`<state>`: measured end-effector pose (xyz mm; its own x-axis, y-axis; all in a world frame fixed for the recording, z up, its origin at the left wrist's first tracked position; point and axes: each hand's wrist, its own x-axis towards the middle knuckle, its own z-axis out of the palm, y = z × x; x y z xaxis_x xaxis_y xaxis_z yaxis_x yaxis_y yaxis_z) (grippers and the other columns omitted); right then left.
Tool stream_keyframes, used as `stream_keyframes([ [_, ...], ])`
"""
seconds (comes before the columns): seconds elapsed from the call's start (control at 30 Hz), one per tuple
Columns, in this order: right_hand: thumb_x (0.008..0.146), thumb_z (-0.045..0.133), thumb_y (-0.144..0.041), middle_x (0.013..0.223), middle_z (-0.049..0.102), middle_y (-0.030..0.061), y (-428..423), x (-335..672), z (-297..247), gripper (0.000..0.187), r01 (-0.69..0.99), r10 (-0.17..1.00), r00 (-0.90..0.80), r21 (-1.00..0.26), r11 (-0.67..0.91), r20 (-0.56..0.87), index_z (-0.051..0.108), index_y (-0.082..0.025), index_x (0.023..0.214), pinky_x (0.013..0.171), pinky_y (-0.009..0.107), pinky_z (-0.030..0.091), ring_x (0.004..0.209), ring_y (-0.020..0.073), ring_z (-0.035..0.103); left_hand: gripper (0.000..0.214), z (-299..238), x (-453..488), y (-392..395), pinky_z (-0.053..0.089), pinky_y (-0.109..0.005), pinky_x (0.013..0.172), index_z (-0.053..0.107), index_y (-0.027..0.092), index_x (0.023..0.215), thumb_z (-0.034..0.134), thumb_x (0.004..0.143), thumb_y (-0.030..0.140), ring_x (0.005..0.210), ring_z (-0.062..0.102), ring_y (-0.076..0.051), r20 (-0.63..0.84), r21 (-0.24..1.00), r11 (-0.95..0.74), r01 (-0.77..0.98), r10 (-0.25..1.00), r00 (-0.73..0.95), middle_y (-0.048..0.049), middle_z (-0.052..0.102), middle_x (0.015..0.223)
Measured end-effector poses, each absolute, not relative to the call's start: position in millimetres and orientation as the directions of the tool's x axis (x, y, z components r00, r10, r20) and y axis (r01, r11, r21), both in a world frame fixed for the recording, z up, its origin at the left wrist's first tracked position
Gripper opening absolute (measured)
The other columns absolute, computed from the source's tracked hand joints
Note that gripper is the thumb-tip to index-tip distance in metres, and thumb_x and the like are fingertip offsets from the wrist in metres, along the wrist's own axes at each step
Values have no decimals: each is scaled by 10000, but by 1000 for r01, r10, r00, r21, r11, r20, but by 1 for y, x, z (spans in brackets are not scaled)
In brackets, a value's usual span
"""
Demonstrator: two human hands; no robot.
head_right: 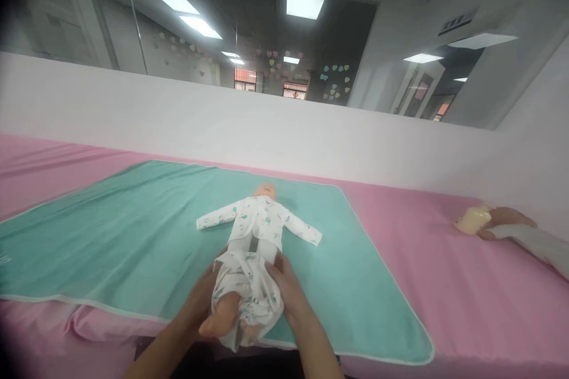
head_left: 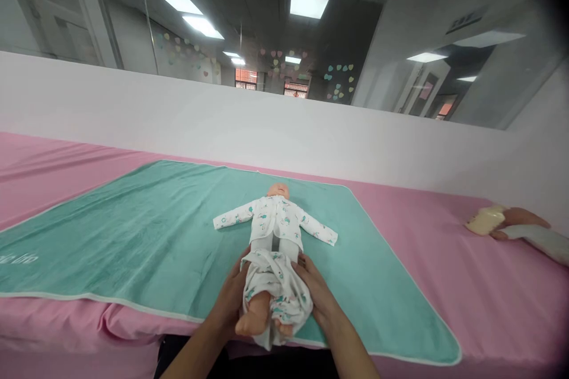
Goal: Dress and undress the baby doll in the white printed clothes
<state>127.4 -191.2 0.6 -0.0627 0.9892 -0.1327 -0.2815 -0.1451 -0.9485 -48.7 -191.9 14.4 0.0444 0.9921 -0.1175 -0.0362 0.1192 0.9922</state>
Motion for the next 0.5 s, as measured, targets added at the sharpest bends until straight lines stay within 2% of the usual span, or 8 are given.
stream_keyframes([
  [0.1, 732, 601, -473, 1165, 544, 100, -184, 143, 2, 528, -190, 996, -46, -978, -86, -78, 480, -174, 1150, 878, 362, 422, 1047, 233, 533, 491, 8, -42, -195, 475, -337, 832, 489, 192, 1227, 476, 797, 428, 997, 586, -231, -149, 970, 161, -179, 986, 79, -82, 630, 1094],
  [0.17, 738, 599, -457, 1133, 554, 86, -181, 158, -6, 490, -42, 998, -50, -999, -27, -25, 504, -174, 1126, 874, 354, 408, 1024, 222, 530, 458, 2, -48, -194, 466, -338, 840, 503, 195, 1195, 514, 766, 355, 1007, 578, -226, -175, 957, 187, -223, 982, 70, -75, 622, 1104],
  [0.23, 742, 592, -444, 996, 588, 60, -182, 171, -17, 379, 138, 999, -41, -990, 8, 2, 560, -160, 991, 795, 321, 415, 905, 196, 546, 413, -3, -60, -192, 469, -343, 816, 539, 175, 1123, 522, 742, 334, 976, 586, -229, -179, 947, 194, -257, 980, 83, -77, 633, 1058],
  [0.3, 756, 567, -446, 775, 568, 17, -186, 179, -25, 300, 256, 999, -45, -967, -12, -25, 558, -148, 796, 654, 269, 395, 720, 151, 520, 381, -7, -74, -188, 474, -337, 771, 570, 165, 1053, 495, 748, 382, 926, 597, -226, -160, 941, 182, -286, 982, 100, -81, 644, 993],
  [0.37, 751, 570, -431, 649, 497, -17, -191, 183, -29, 296, 272, 995, -83, -962, -38, -63, 511, -148, 687, 567, 231, 339, 614, 114, 453, 403, -7, -83, -184, 474, -319, 717, 575, 172, 1041, 473, 755, 437, 866, 603, -211, -148, 939, 172, -299, 984, 100, -75, 643, 947],
  [0.43, 733, 594, -401, 644, 479, -26, -197, 184, -25, 274, 234, 984, -158, -972, -37, -76, 503, -147, 681, 550, 217, 313, 599, 99, 424, 404, -3, -87, -182, 459, -291, 660, 571, 186, 1049, 500, 743, 441, 788, 601, -189, -169, 946, 188, -265, 981, 90, -55, 643, 909],
  [0.5, 719, 613, -372, 675, 496, -22, -202, 184, -16, 243, 206, 964, -252, -978, -32, -84, 526, -145, 707, 566, 215, 318, 619, 100, 431, 333, 2, -87, -182, 436, -262, 649, 597, 184, 975, 548, 721, 393, 757, 586, -170, -192, 967, 210, -147, 973, 125, -33, 644, 870],
])
